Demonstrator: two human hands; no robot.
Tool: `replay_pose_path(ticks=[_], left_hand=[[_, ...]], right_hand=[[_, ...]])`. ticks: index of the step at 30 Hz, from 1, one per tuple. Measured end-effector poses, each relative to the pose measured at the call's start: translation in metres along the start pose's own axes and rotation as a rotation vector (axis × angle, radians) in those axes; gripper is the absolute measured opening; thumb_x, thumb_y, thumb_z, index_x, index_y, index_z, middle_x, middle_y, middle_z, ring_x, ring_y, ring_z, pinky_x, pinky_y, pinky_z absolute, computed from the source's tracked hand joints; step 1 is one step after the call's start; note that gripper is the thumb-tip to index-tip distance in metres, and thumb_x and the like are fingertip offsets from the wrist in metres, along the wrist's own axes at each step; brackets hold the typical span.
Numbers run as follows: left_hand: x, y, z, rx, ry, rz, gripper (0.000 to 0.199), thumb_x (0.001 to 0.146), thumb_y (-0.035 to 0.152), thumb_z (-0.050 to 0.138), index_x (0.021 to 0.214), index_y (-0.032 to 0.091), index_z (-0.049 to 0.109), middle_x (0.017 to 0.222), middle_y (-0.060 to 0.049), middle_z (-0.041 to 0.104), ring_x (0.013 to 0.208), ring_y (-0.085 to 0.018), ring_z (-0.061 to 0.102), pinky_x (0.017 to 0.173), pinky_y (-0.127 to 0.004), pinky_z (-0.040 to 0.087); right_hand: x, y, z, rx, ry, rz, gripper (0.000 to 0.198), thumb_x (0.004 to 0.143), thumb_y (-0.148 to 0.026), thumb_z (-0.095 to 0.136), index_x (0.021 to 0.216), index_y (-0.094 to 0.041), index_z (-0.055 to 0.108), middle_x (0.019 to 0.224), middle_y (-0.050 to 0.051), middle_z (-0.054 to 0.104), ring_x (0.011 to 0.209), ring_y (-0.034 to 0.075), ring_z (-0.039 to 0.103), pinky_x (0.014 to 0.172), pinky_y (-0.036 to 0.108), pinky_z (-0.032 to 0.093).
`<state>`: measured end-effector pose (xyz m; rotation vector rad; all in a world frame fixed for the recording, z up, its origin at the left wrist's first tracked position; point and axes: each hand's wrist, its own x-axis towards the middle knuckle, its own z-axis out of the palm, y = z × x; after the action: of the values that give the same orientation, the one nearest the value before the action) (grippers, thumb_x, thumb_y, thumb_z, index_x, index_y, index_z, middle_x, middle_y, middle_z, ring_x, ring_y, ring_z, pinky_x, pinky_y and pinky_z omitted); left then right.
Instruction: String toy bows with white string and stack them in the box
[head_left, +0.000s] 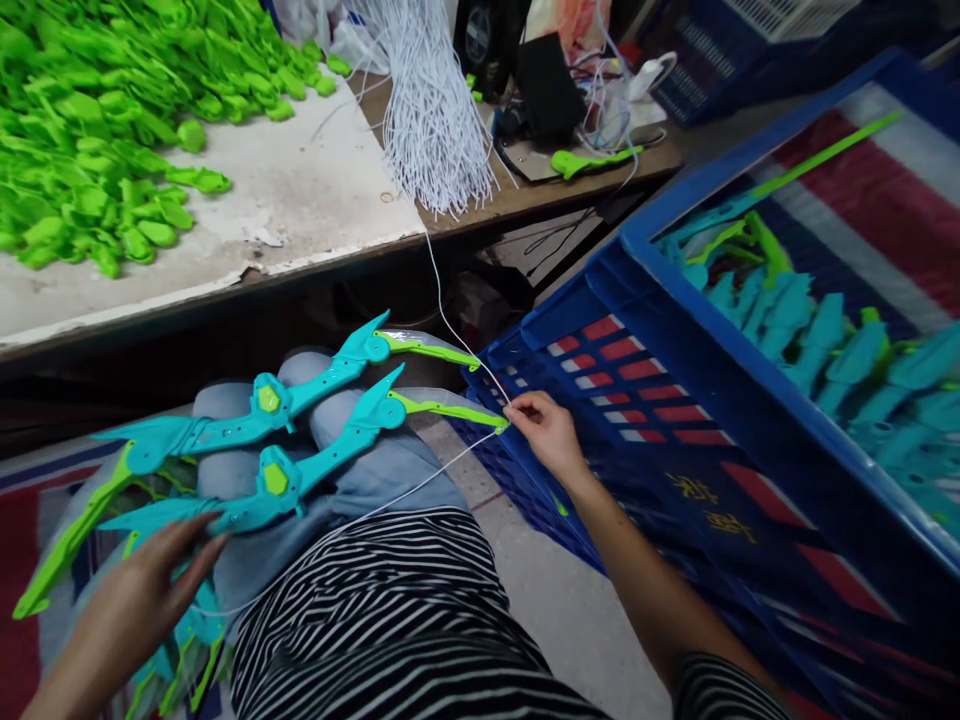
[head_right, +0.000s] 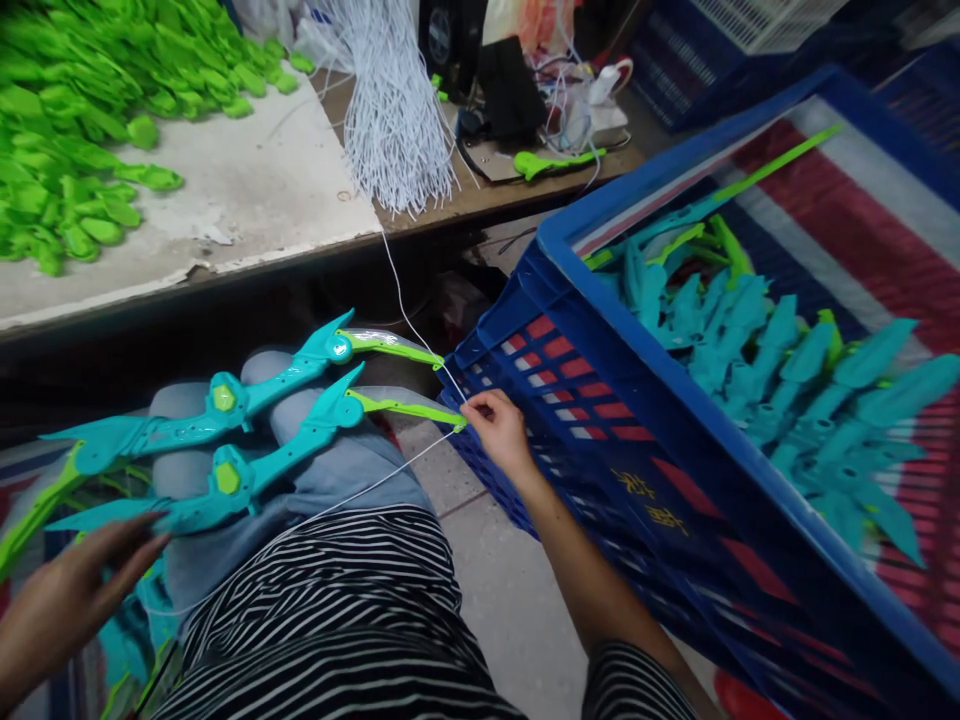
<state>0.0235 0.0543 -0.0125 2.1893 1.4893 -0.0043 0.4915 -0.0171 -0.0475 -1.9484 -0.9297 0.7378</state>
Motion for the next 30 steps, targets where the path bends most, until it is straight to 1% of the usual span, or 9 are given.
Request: replay_pose_path(ticks=[2,4,7,10,14,20,24,28,30], left_hand=[[0.046,0.036,0.003,-0.024,0.158,0.195,0.047,0.082,0.052,0.048,0.116,0.021,0.060,0.110,-0.013,0.067,0.100,-0.029,0.063,0.083,-0.039,0.051],[0.078,0.064,0.016,-0.031,0.110,0.346,0.050,0.085,0.053,0.045,0.120,0.020,0.058,0.109,-0.012,0.067,0.099,-0.027,0.063,0.085,-0.038,0.050],[0.089,0.079,0.039,0.045,-0.052,0.408,0.046,0.089,0.047,0.042,0.119,0.018,0.059,0.088,-0.009,0.070,0.083,-0.023,0.065,0.081,-0.037,0.048],[0.074,0.074,0.046,0.053,-0.169,0.380,0.045,0.089,0.043,0.043,0.123,0.019,0.058,0.088,-0.009,0.070,0.080,-0.022,0.065,0.079,-0.037,0.048],[0.073,0.080,0.032,-0.159,-0.326,0.342,0.041,0.088,0.047,0.045,0.112,0.021,0.066,0.097,-0.008,0.071,0.084,-0.022,0.067,0.076,-0.032,0.050],[0.141,0.125,0.033,-0.461,-0.228,0.263,0.042,0.083,0.045,0.048,0.102,0.015,0.070,0.102,-0.010,0.071,0.092,-0.022,0.065,0.083,-0.033,0.051],[0.183,0.161,0.057,-0.657,-0.363,0.137,0.034,0.079,0.036,0.054,0.098,0.013,0.071,0.095,-0.008,0.073,0.082,-0.021,0.067,0.075,-0.030,0.052],[0.207,0.189,0.085,-0.816,-0.516,-0.028,0.023,0.077,0.024,0.059,0.092,0.011,0.071,0.066,-0.003,0.068,0.063,-0.017,0.062,0.059,-0.025,0.048],[0.216,0.199,0.097,-0.906,-0.559,-0.084,0.019,0.077,0.019,0.060,0.092,0.011,0.070,0.062,-0.001,0.066,0.059,-0.014,0.060,0.056,-0.024,0.045]], right_hand=[[0.011,-0.008,0.004,0.018,0.014,-0.023,0.025,0.071,-0.045,0.064,0.071,-0.020,0.062,0.068,0.003,0.062,0.064,0.016,0.056,0.055,0.027,0.044],[0.023,-0.015,0.011,0.053,0.019,-0.030,0.025,0.073,-0.045,0.061,0.074,-0.021,0.062,0.066,0.002,0.061,0.062,0.016,0.056,0.053,0.026,0.043],[0.039,-0.018,0.023,0.052,0.074,-0.088,0.022,0.073,-0.042,0.061,0.074,-0.020,0.061,0.068,0.002,0.063,0.063,0.016,0.057,0.057,0.027,0.044],[0.050,-0.016,0.033,-0.028,0.103,-0.169,0.019,0.076,-0.038,0.058,0.074,-0.020,0.062,0.073,0.004,0.065,0.065,0.016,0.059,0.062,0.028,0.046],[0.054,-0.011,0.039,-0.154,0.127,-0.261,0.017,0.081,-0.034,0.054,0.074,-0.020,0.063,0.075,0.004,0.065,0.068,0.017,0.059,0.064,0.029,0.047],[0.055,-0.005,0.042,-0.285,0.131,-0.405,0.016,0.085,-0.027,0.052,0.074,-0.021,0.061,0.077,0.005,0.065,0.072,0.017,0.059,0.069,0.029,0.047],[0.057,0.000,0.043,-0.325,0.144,-0.485,0.017,0.088,-0.026,0.050,0.075,-0.021,0.060,0.078,0.005,0.065,0.074,0.017,0.059,0.070,0.029,0.048],[0.060,0.003,0.044,-0.348,0.181,-0.586,0.018,0.090,-0.025,0.048,0.076,-0.020,0.059,0.078,0.005,0.064,0.076,0.017,0.060,0.072,0.030,0.048],[0.061,0.004,0.045,-0.364,0.167,-0.615,0.018,0.090,-0.024,0.048,0.076,-0.020,0.060,0.078,0.005,0.064,0.077,0.017,0.060,0.073,0.030,0.049]])
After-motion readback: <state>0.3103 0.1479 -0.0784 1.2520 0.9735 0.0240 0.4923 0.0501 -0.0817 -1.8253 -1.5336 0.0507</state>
